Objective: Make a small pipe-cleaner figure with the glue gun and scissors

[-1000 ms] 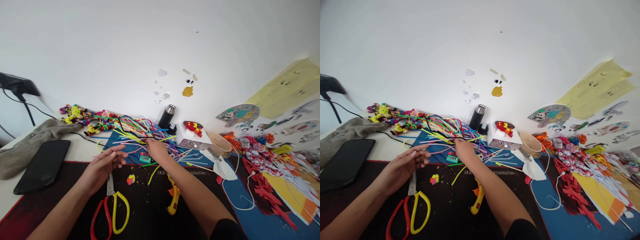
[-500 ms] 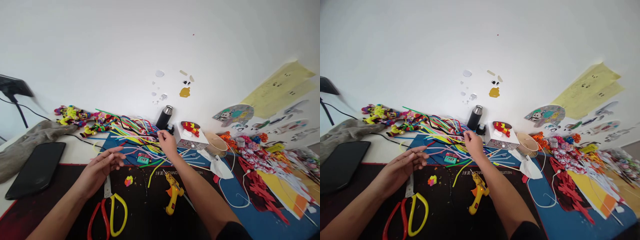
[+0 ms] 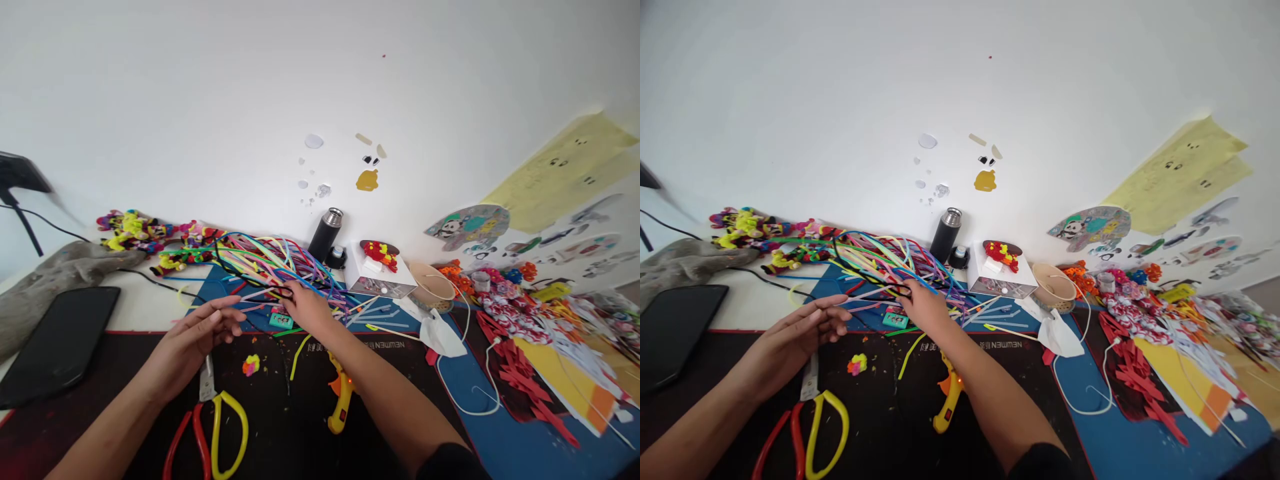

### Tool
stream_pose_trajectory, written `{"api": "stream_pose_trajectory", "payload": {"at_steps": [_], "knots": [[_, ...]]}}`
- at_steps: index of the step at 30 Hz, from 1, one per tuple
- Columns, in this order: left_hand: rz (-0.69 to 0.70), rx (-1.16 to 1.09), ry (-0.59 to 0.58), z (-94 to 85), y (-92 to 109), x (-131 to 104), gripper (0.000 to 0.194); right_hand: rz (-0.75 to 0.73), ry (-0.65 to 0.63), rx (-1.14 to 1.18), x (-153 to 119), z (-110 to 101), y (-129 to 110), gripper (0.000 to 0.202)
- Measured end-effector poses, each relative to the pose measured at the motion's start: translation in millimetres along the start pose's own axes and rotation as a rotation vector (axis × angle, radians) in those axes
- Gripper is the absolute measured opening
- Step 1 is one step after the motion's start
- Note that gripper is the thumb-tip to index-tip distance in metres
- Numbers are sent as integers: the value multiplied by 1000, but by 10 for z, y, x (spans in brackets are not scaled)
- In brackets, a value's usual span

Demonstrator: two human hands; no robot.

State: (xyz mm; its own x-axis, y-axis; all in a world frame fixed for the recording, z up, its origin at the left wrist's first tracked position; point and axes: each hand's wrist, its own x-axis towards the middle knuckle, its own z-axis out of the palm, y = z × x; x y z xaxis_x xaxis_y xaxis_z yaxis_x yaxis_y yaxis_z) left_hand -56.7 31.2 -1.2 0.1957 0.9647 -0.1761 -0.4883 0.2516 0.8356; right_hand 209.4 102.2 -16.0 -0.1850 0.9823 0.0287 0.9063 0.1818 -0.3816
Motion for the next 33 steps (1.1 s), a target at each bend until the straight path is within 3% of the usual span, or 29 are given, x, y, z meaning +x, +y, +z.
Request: {"api": "stream_pose_trajectory", "payload": {"at_steps": [3,7,14,19,28,33], "knots": [[-10,9,0,-2,5,4,50,3,-45,-41,28,-28,-123,36],[-12,17,6,-8,8,8,51,28,-9,-56,115,-143,-134,27],[-10,20,11,-10,-10,17,48,109,165,67,218,-189,51,27],[-14,26,14,10,3,14,50,52,195,211,142,-202,76,20],[-13,25,24,32,5,8,48,58,328,317,107,-544,202,37],[-10,27,5,28,-8,16,48,144,361,241,258,-624,391,29]]}}
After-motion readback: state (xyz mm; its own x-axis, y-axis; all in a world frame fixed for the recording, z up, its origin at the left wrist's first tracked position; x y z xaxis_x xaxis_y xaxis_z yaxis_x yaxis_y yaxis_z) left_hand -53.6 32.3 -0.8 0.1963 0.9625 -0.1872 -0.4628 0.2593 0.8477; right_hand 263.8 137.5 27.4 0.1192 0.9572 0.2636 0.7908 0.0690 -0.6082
